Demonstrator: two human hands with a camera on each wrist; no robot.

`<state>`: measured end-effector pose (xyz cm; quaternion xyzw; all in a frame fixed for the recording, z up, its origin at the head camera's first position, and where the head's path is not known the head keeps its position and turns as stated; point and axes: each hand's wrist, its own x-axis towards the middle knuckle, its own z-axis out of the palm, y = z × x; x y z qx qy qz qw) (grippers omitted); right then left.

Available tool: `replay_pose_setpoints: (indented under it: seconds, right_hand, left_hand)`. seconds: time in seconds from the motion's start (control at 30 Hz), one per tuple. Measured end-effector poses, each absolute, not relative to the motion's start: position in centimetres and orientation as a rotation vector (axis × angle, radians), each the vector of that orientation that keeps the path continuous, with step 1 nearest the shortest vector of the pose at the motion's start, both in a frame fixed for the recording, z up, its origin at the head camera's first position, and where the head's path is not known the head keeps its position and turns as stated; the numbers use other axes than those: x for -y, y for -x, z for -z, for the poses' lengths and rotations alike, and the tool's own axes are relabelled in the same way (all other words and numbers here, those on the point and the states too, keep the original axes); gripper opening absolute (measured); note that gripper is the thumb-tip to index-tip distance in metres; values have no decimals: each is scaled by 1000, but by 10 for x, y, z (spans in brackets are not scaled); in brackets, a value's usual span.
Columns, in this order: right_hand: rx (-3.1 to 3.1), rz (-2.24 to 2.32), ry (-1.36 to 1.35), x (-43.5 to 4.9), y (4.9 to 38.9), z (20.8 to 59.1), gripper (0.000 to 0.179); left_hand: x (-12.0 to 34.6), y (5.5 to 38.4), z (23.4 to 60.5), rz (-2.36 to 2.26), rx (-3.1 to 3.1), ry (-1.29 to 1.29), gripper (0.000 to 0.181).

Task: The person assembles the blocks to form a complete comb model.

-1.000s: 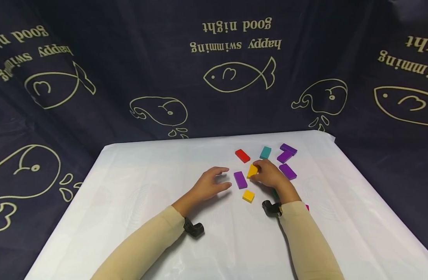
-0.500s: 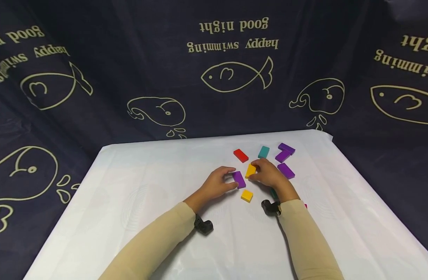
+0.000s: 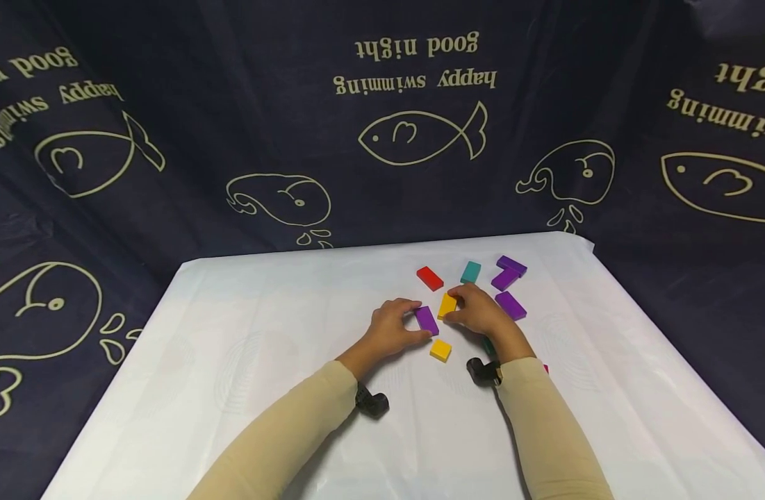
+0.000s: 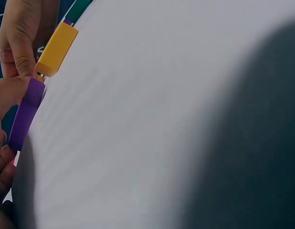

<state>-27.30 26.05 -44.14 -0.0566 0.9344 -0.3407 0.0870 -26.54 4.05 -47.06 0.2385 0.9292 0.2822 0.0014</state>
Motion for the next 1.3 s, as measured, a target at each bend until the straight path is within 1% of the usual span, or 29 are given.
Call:
replay_pose_setpoints:
  seconds: [0.23,0.8,1.07,1.3]
  right_hand:
    - [-2779,1029,169,-260,273,441,58]
    - [-2788,1019,147,-260,271,443,58]
    - [-2785,1026,125,-258,269,441,58]
    - [-2776,1038,123,-258,270,444,57]
  left_hand:
    - [-40,265,475,-801,-2986,-811,62]
    - [-42,264,479,-772,-3020,-808,63]
    - [-34,267,478,-912,-2932,-828,64]
    - [-15,271,469,-1061,-2850,-852,65]
